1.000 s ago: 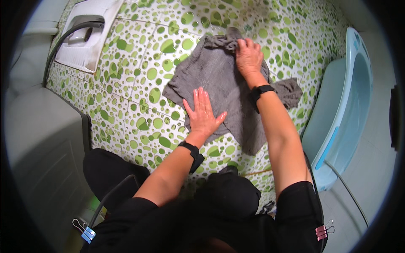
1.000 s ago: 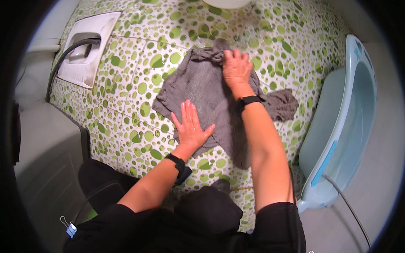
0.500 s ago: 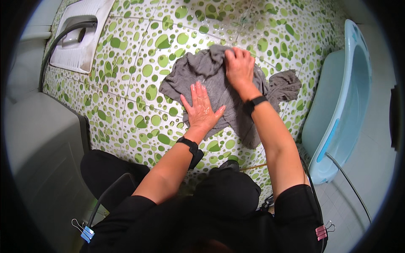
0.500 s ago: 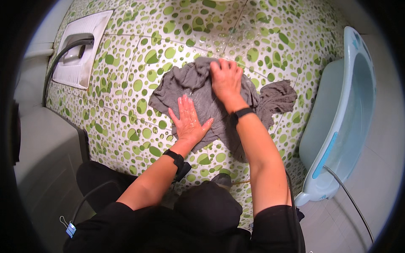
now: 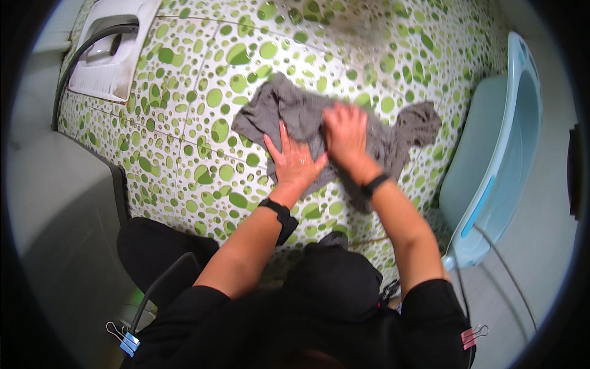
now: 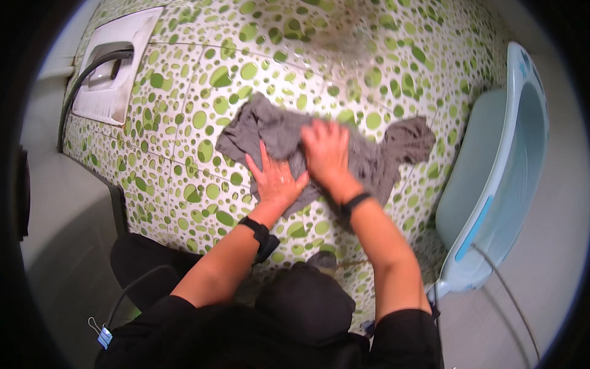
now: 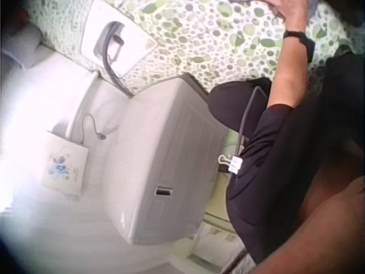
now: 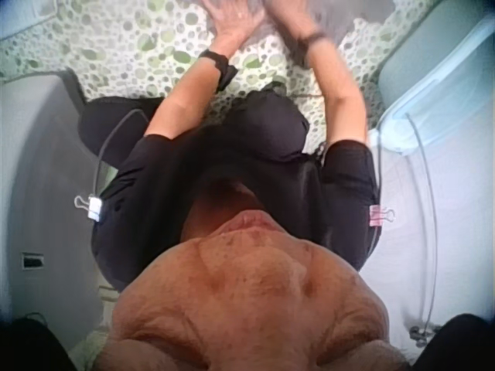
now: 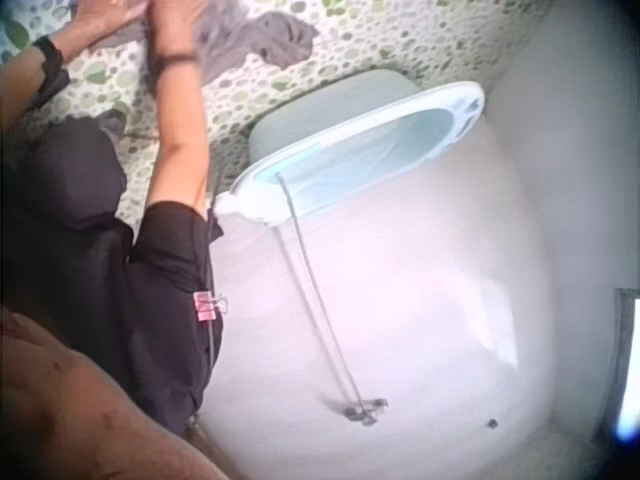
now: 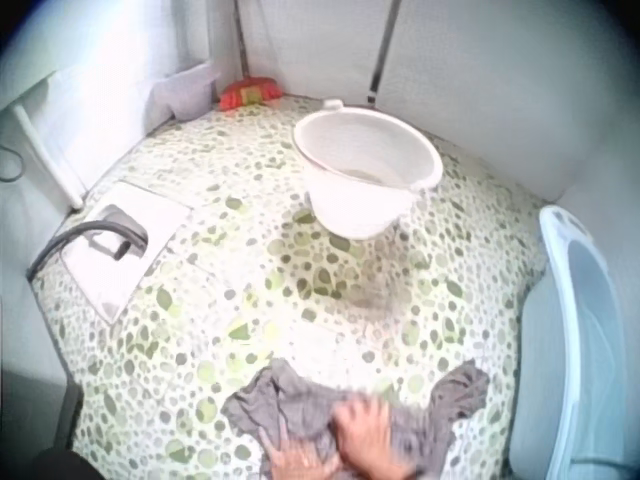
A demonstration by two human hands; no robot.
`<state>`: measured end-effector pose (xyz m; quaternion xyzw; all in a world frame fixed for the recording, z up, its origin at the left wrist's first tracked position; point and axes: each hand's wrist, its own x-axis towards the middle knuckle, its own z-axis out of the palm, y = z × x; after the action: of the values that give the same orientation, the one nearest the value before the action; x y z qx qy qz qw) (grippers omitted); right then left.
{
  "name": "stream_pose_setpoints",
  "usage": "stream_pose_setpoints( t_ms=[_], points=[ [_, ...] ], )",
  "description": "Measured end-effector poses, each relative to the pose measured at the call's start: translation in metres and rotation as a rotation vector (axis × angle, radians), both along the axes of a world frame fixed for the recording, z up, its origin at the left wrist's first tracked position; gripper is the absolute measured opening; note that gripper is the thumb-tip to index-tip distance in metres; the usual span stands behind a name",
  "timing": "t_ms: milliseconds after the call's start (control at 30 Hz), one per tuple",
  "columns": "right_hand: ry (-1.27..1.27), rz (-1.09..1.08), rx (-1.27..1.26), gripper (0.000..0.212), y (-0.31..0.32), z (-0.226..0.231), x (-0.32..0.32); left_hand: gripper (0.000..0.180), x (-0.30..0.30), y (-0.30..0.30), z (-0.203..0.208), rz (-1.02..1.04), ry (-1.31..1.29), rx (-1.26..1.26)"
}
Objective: The person pours liquid from a container onto a cloth and scrubs the cloth by hand on a tiled floor until soap bubbles cover the fabric.
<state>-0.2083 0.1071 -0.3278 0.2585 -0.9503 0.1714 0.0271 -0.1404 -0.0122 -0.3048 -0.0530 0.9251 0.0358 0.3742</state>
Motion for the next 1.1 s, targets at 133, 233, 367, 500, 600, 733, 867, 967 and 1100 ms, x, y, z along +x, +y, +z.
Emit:
stream_pose_setpoints(
  t_ms=[133, 233, 367, 500, 600, 733, 867, 967, 1100],
  points=[
    [0.114, -0.290, 0.072, 0.025, 0.020, -0.018, -0.105, 0.098, 0.019, 0.001, -0.030, 0.108, 0.547, 0.111],
    [0.056, -0.457, -0.018, 0.019, 0.037, -0.018, -0.142, 0.099, 0.013, 0.002, -0.025, 0.098, 0.501, 0.147],
    [-0.035, 0.016, -0.215, 0.012, -0.006, 0.017, -0.052, 0.092, 0.016, -0.002, -0.023, 0.113, 0.412, 0.128],
    [-0.131, 0.273, -0.087, 0.029, -0.034, 0.022, 0.052, 0.074, 0.050, -0.005, -0.083, -0.544, 0.356, -0.782],
    [-0.009, 0.302, 0.086, 0.032, -0.020, 0.001, -0.017, 0.086, 0.008, -0.001, -0.010, 0.088, 0.151, 0.100],
    [0.186, -0.236, 0.108, 0.029, -0.008, -0.016, -0.143, 0.099, 0.017, 0.001, -0.028, 0.100, 0.530, 0.116],
    [0.030, -0.198, -0.189, 0.015, 0.001, -0.016, -0.163, 0.100, 0.013, 0.002, -0.027, 0.125, 0.496, 0.170],
    [-0.082, 0.104, -0.069, 0.013, -0.039, 0.028, -0.061, 0.099, 0.017, -0.004, -0.026, 0.124, 0.379, 0.111],
    [-0.063, 0.366, -0.141, 0.020, -0.065, 0.030, 0.031, 0.089, 0.038, 0.001, -0.079, -0.108, 0.528, -0.196]
  ],
)
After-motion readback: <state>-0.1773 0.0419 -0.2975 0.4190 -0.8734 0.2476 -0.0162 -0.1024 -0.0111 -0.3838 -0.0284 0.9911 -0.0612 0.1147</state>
